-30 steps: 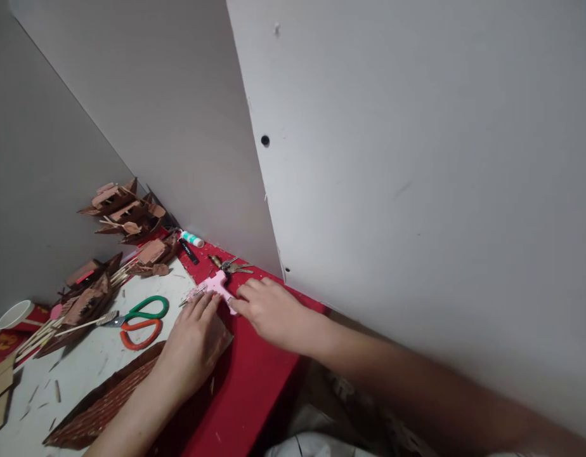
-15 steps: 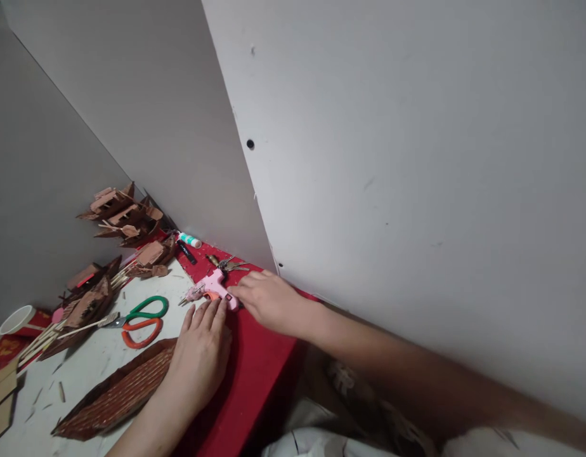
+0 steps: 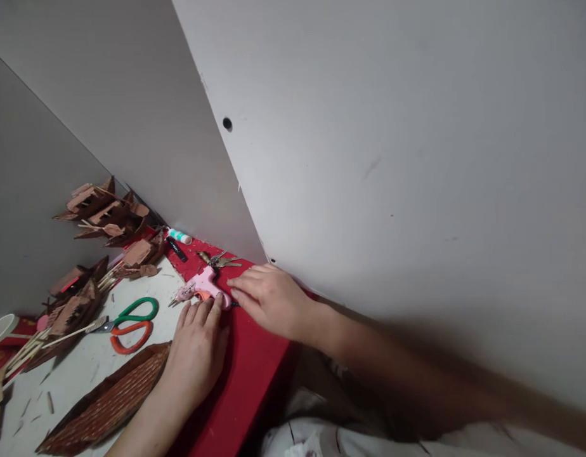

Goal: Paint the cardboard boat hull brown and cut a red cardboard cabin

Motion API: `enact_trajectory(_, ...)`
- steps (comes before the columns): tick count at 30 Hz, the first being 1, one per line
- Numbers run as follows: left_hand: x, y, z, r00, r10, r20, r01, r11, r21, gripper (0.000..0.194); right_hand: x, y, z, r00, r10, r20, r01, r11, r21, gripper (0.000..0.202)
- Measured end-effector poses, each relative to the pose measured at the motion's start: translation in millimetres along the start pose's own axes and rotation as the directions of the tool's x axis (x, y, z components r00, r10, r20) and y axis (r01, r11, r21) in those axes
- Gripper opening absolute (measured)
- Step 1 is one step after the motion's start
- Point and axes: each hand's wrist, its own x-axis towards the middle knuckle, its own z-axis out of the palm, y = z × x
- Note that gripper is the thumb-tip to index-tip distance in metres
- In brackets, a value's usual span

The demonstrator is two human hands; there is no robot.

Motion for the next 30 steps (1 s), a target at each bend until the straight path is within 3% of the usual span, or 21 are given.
enact_trajectory(12, 2.7, -6.1, 0.2, 0.999, -0.043, 0.011, 0.045, 0.952, -0.302, 0.05, -2.5, -1.4, -2.6, 1.0, -0.002, 0.023, 0.0, 0.996, 0.085, 0.021)
enact_trajectory(20, -0.9, -4.0, 1.3, 0.997, -0.074, 0.033, 0.081, 0.936, -0.342, 0.053, -8.6, -1.5, -1.8, 1.0, 0.016, 0.016, -0.017, 0.996, 0.091, 0.021)
enact_trajectory(23, -8.4, 2.9, -10.3, 0.992, -0.115, -0.049, 0.088, 0.918, -0.386, 0.054, -10.8, -2.4, -8.5, 1.0, 0.002, -0.019, 0.0, 0.994, 0.11, 0.02)
enact_trajectory(26, -28.0, 12.9, -37.9, 0.981, -0.135, -0.142, 0.047, 0.866, -0.497, 0.046, -12.5, -5.7, -16.0, 0.997, -0.001, -0.072, 0.01, 0.991, 0.13, 0.02)
enact_trajectory(27, -37.7, 16.7, -49.3, 0.987, -0.099, -0.126, 0.01, 0.823, -0.567, 0.039, -13.2, -7.9, -17.6, 0.997, 0.008, -0.08, 0.003, 0.99, 0.139, 0.019)
enact_trajectory(28, -48.9, 20.7, -60.7, 0.999, 0.009, -0.042, -0.035, 0.746, -0.665, 0.031, -14.1, -10.7, -18.5, 0.996, 0.024, -0.083, -0.012, 0.99, 0.143, 0.019)
enact_trajectory(29, -61.1, 24.9, -71.2, 0.981, 0.179, 0.07, -0.064, 0.649, -0.758, 0.026, -15.2, -13.8, -18.5, 0.996, 0.029, -0.089, -0.016, 0.989, 0.145, 0.018)
enact_trajectory(30, -74.1, 29.2, -80.2, 0.928, 0.336, 0.162, -0.063, 0.57, -0.819, 0.026, -16.6, -16.9, -17.6, 0.997, 0.027, -0.076, -0.015, 0.989, 0.149, 0.018)
